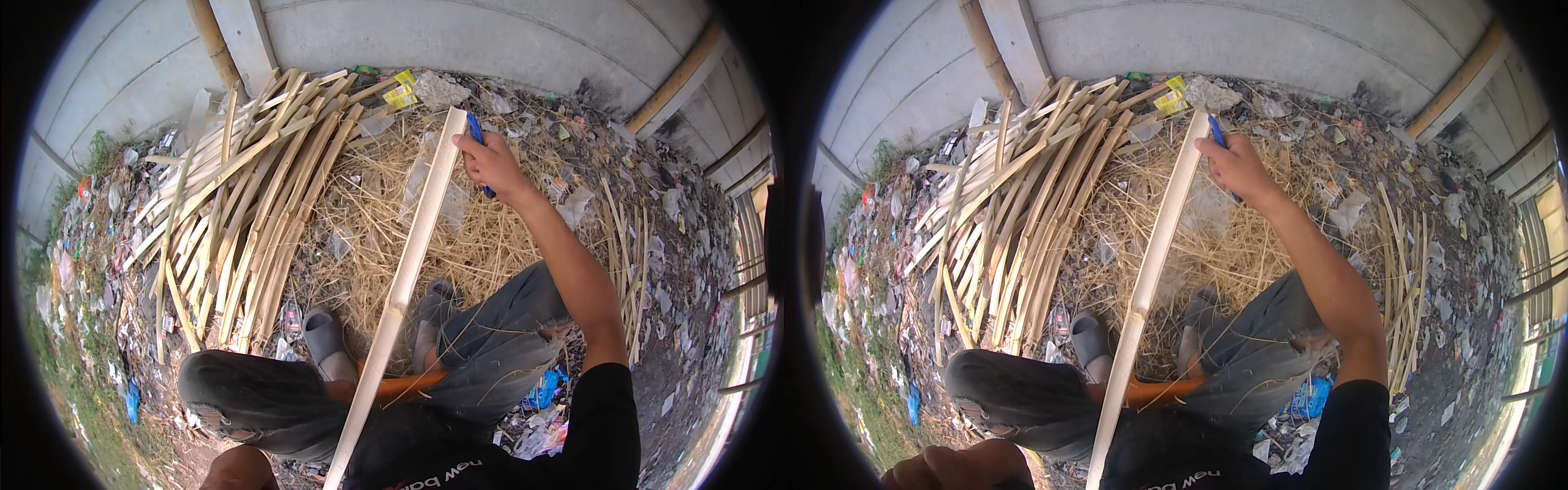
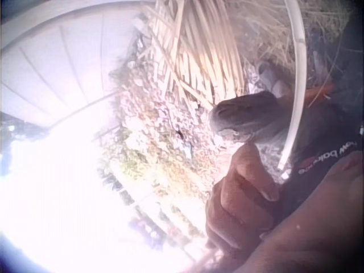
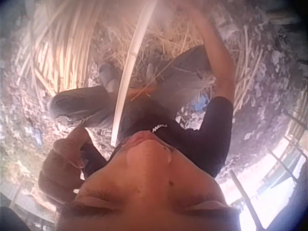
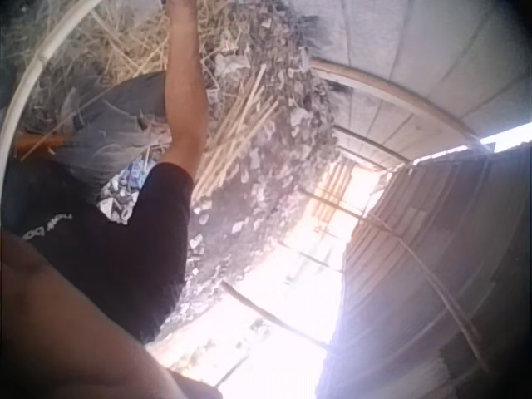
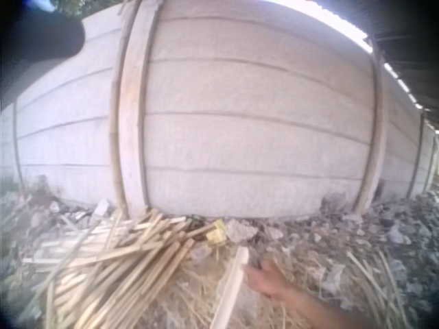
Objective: The person sits on the ground and uses a knife to split long bamboo poles into thin strips. They hold the pole with one hand and use the knife to shave and separate the bamboo, discarding the resulting strips onto a pile.
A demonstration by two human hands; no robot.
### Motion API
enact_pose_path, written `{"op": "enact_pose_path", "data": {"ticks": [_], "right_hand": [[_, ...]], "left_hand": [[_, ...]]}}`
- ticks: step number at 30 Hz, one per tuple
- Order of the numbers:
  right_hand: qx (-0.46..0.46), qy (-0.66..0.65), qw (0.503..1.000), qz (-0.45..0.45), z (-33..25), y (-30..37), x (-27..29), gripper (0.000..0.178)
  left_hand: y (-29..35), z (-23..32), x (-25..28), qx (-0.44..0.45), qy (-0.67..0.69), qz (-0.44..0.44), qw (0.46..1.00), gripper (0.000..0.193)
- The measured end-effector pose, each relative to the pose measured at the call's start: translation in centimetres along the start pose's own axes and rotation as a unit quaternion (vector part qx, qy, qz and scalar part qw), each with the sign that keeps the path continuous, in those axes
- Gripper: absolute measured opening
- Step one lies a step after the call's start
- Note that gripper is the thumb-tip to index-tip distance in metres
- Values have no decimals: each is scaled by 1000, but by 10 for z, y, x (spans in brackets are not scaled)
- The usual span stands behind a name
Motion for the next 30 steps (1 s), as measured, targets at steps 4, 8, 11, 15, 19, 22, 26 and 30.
{"op": "enact_pose_path", "data": {"ticks": [4, 8, 11, 15, 19, 22, 26, 30], "right_hand": [[4, -5, 1000, -14, -3, -4, -15, 42], [-3, 6, 1000, 14, -6, 5, -4, 42], [18, 6, 1000, -6, -2, -2, -9, 42], [31, 44, 998, 11, -4, -1, -7, 40], [55, 72, 996, 17, -5, -2, -2, 37], [61, 66, 996, 8, -4, -3, -13, 38], [78, 62, 995, 9, -10, 9, -27, 39], [86, 159, 982, -56, -7, 19, -36, 43]], "left_hand": [[-5, -6, 1, -161, -120, -63, 978, 24], [-6, -10, 4, -287, -200, -67, 935, 24], [2, -10, 13, -399, -268, -39, 876, 28], [21, -15, 27, -554, -322, 27, 767, 36], [42, -28, 47, -631, -343, 161, 677, 46], [25, -92, 67, -400, -325, 273, 813, 45], [31, -221, 53, 157, -357, -96, 916, 92], [59, -252, 27, 175, -390, -165, 889, 91]]}}
Point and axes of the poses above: each hand's wrist, its own y-axis away from the middle knuckle, its own x-axis out of the back of the hand, z = x × y, the point moved 4 cm from there along -y, towards the middle knuckle, and after that the axes turned 14 degrees about -y, right-handed, at the moved point
